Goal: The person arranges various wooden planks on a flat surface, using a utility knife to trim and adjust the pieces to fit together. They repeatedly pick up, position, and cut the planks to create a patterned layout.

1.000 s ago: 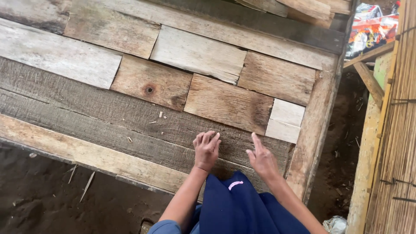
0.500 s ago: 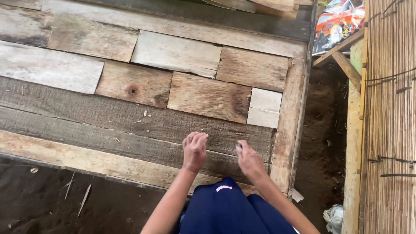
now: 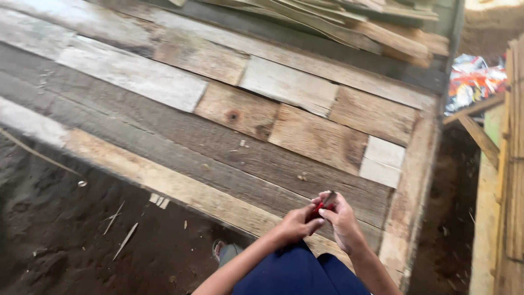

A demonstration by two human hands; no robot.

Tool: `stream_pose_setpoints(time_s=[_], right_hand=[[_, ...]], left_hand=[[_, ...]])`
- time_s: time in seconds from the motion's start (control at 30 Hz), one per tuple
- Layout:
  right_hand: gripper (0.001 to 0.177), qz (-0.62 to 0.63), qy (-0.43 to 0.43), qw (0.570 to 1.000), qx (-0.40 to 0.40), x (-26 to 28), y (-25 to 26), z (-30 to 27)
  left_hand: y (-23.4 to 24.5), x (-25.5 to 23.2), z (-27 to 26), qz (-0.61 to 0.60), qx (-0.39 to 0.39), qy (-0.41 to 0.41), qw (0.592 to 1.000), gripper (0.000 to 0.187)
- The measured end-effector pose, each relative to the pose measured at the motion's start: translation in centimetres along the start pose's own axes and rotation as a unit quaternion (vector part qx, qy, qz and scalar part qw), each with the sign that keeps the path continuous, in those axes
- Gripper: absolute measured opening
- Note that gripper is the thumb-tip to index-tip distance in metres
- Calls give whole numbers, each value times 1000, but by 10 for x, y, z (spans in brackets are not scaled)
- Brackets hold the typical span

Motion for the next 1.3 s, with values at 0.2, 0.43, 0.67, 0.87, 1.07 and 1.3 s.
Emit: stream_pose_setpoints(time_s=[0.2,0.43,0.67,0.87,1.07,1.3], right_hand=[[40,-67,14,996,-55,-9,-115,-27],[38,-140,37,990,5,-69,-301,-49],[36,-207,44,971,107,-111,-468,-32],[33,-239,26,953,186,-118,-582,-26],[35,-223,-25,946,236,-117,-707,-19],[38,-180,-48,955,231,-131,-844,74]], left_hand=[[107,5,-72,-93,-23,50,994,33],[272,59,-181,-164,-68,96,979,26],[417,81,-264,-226,-177,99,953,20],[507,89,-302,-214,-253,99,938,15],[615,79,-333,-233,-269,137,924,24],[768,112,-326,-296,-283,96,907,24]])
Point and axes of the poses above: each hand's wrist, its own z-axis towards the middle knuckle, its own y-axis out of the back of the hand, x = y × z, the point moved 6 cm from there along z, towards the middle knuckle, and after that the axes turned 5 degrees about -x, right-handed, at the moved point
